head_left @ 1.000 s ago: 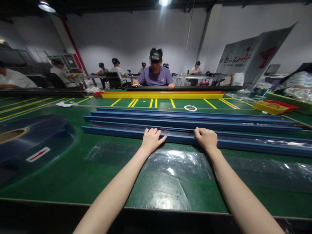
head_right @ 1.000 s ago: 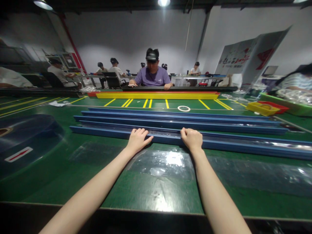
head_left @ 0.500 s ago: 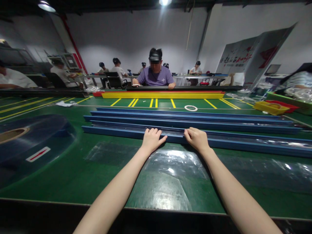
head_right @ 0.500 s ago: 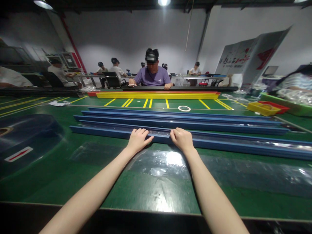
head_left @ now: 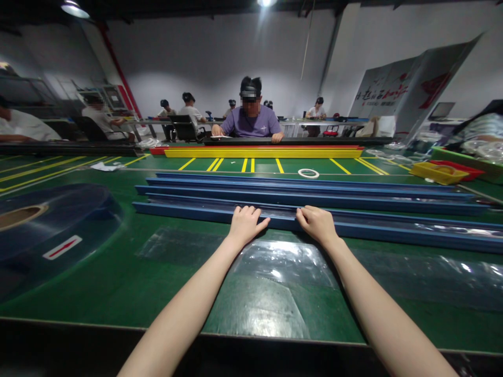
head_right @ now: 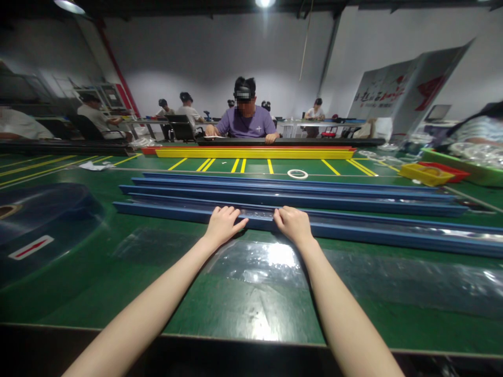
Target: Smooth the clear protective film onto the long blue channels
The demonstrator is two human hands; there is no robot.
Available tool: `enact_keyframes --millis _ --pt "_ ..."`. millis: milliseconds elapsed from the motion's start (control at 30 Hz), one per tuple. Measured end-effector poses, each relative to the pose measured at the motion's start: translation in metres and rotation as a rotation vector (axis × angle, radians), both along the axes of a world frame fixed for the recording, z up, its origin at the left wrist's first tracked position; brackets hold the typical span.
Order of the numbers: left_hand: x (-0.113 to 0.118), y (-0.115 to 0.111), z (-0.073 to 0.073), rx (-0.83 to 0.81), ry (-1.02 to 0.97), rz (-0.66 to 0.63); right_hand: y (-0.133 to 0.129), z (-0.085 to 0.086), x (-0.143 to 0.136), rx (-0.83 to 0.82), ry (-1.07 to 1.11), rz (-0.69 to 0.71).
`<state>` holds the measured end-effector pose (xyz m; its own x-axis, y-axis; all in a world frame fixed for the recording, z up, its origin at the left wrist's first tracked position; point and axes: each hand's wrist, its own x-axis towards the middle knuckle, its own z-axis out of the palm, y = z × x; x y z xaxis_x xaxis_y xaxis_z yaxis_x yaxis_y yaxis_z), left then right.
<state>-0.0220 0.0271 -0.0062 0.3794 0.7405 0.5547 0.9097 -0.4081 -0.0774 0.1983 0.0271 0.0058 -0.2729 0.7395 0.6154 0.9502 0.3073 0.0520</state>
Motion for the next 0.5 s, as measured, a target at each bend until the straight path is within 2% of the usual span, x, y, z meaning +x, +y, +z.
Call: enact_keyframes --millis 333,500 --pt "-0.0005 0.0013 -0.0025 0.017 0.008 0.002 0.0004 -0.0007 0.0003 0.0 -0.008 -0.01" --pt "-0.0008 0.0018 -0.0037 0.031 -0.006 -0.004 0.0003 -0.0006 -0.0047 0.07 0.008 -0.06"
